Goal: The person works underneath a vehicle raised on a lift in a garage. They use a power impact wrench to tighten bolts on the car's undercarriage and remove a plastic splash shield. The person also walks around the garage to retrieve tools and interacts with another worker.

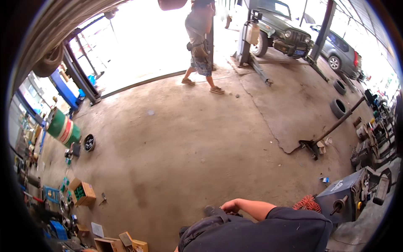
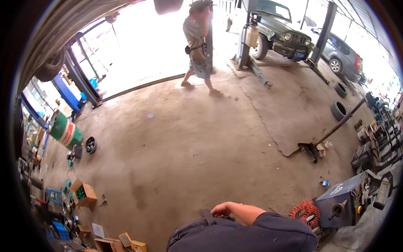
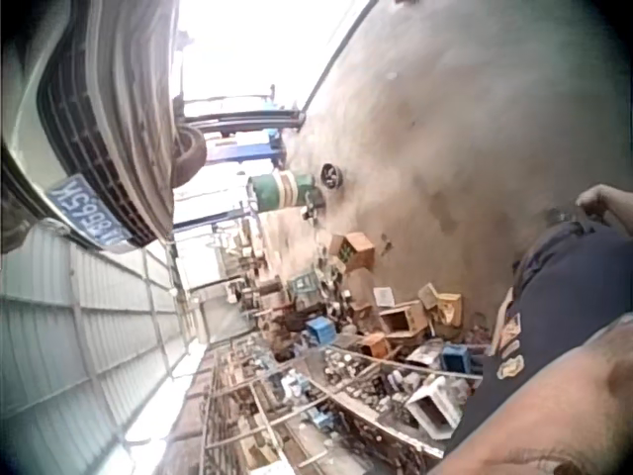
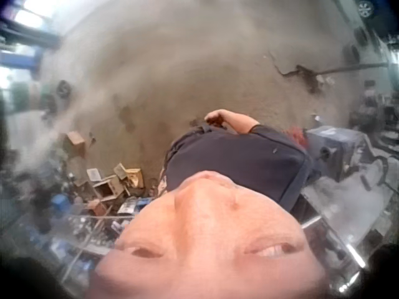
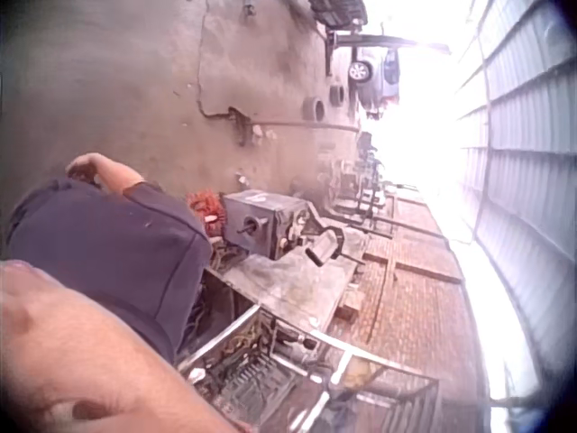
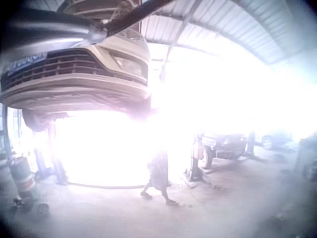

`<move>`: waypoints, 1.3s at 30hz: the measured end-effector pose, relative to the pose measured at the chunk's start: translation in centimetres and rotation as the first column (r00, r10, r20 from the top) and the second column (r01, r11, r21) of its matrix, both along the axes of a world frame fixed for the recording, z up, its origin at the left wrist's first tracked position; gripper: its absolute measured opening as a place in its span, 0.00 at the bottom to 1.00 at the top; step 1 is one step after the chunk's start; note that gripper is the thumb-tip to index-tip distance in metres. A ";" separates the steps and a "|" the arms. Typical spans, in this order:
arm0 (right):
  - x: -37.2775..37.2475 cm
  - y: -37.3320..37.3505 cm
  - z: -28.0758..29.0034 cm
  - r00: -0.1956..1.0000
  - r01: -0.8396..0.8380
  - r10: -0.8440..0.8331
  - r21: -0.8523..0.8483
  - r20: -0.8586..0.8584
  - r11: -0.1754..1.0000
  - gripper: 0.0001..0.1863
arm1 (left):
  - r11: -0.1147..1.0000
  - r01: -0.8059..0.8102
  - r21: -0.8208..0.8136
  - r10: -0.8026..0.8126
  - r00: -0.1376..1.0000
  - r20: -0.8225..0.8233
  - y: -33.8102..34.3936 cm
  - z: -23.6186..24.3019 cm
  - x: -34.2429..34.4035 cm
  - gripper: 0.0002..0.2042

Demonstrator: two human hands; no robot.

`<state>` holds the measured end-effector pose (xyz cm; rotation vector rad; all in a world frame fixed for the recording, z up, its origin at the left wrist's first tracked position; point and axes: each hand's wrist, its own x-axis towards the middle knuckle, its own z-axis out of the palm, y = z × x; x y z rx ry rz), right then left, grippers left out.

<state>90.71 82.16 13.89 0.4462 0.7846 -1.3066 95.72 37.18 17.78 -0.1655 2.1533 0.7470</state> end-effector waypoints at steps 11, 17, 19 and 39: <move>-10.0 4.8 -2.4 0.976 0.194 -0.195 0.025 0.095 0.981 0.16 | 0.973 0.225 0.056 -0.230 0.968 0.102 3.9 -5.2 -24.2 0.22; -18.6 7.0 -6.0 0.953 0.255 -0.278 0.185 0.116 0.949 0.12 | 0.901 0.421 0.109 -0.433 0.891 0.137 7.2 -7.8 -38.9 0.24; -20.6 9.0 -5.9 0.947 0.318 -0.320 0.167 -0.017 0.933 0.13 | 0.867 0.480 0.134 -0.497 0.853 0.159 9.3 -9.2 -43.0 0.24; -40.2 33.8 -12.4 0.906 0.371 -0.072 0.700 -0.417 0.610 0.15 | 0.984 -0.165 -0.073 0.159 0.983 -0.088 26.0 -8.7 -53.2 0.22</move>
